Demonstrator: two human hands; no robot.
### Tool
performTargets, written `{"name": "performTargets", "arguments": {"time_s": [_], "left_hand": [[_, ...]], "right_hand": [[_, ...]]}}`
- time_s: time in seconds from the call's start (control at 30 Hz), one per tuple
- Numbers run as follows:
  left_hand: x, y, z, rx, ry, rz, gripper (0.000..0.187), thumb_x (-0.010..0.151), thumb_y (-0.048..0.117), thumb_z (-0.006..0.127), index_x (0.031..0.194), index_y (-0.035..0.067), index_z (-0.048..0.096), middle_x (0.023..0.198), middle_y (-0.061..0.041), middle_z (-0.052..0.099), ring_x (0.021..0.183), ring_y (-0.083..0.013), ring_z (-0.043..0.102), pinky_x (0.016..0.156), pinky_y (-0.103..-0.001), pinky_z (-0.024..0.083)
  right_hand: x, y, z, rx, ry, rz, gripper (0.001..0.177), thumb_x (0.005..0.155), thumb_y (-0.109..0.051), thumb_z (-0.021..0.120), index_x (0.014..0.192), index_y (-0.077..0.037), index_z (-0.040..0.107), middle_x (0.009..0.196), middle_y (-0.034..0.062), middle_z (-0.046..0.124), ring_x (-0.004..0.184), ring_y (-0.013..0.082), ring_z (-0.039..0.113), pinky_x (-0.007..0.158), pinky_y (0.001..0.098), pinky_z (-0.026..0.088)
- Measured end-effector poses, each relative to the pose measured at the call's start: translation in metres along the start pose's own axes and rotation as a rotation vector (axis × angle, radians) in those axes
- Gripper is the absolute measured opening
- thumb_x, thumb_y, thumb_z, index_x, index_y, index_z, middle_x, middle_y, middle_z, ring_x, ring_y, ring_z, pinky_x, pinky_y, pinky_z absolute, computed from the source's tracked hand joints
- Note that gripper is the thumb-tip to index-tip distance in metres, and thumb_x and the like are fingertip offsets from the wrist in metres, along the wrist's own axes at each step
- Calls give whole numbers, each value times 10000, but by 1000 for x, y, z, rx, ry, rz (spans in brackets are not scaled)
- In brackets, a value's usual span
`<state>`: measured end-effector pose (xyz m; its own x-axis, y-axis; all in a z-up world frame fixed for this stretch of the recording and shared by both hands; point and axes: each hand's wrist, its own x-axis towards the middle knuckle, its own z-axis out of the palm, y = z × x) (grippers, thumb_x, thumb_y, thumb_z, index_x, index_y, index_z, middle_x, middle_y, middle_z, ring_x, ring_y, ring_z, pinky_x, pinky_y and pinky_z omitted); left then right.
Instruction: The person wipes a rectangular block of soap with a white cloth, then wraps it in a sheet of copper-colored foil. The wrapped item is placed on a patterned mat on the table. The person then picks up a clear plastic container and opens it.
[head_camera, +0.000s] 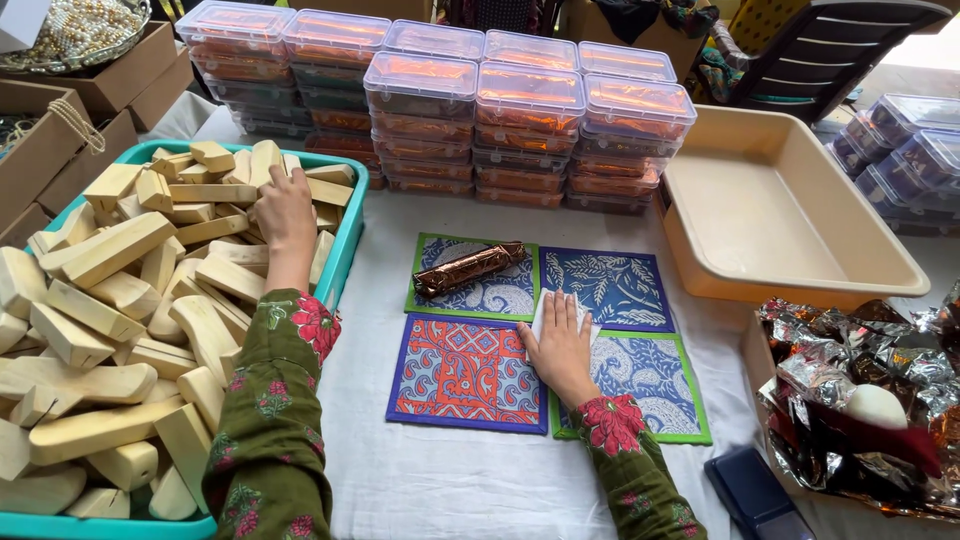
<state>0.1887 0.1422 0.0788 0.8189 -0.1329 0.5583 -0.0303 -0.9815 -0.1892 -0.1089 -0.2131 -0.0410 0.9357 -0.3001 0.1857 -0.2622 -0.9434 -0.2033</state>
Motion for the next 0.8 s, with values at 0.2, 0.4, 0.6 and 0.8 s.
{"name": "performTargets", "arguments": {"time_s": [0.2,0.4,0.6,0.8], "left_hand": [[2,4,11,84,-13,56,420,793,247,848,1140,130,643,1128,-75,626,909,-250,718,650,-323,607],[5,1,15,98,20,68,350,816,200,847,1094,111,654,1066,-84,662,804,-215,745,589,-294,607],[5,-6,-26,97,57,99,417,750,330,853,1044,117,648,947,-61,685,728,-203,745,590,-308,613],[11,-8,-73,-52,82,79,387,827,385,835,997,102,633,821,-79,702,580,-186,699,479,-306,574]], "right_hand": [[-2,-1,-2,2,15,-8,839,1006,-603,373,1580,-3,256,1665,190,216,1560,319,117,1224,575,57],[-2,-4,-6,-14,-5,2,839,1003,-606,372,1574,-2,258,1658,188,219,1557,321,117,1219,576,63],[-1,-2,-4,3,11,-3,837,1005,-604,370,1574,0,263,1657,187,225,1559,322,122,1222,582,66],[-3,-5,-5,-34,15,-11,781,1020,-554,377,1560,4,291,1648,199,242,1546,336,152,1209,591,79]]}}
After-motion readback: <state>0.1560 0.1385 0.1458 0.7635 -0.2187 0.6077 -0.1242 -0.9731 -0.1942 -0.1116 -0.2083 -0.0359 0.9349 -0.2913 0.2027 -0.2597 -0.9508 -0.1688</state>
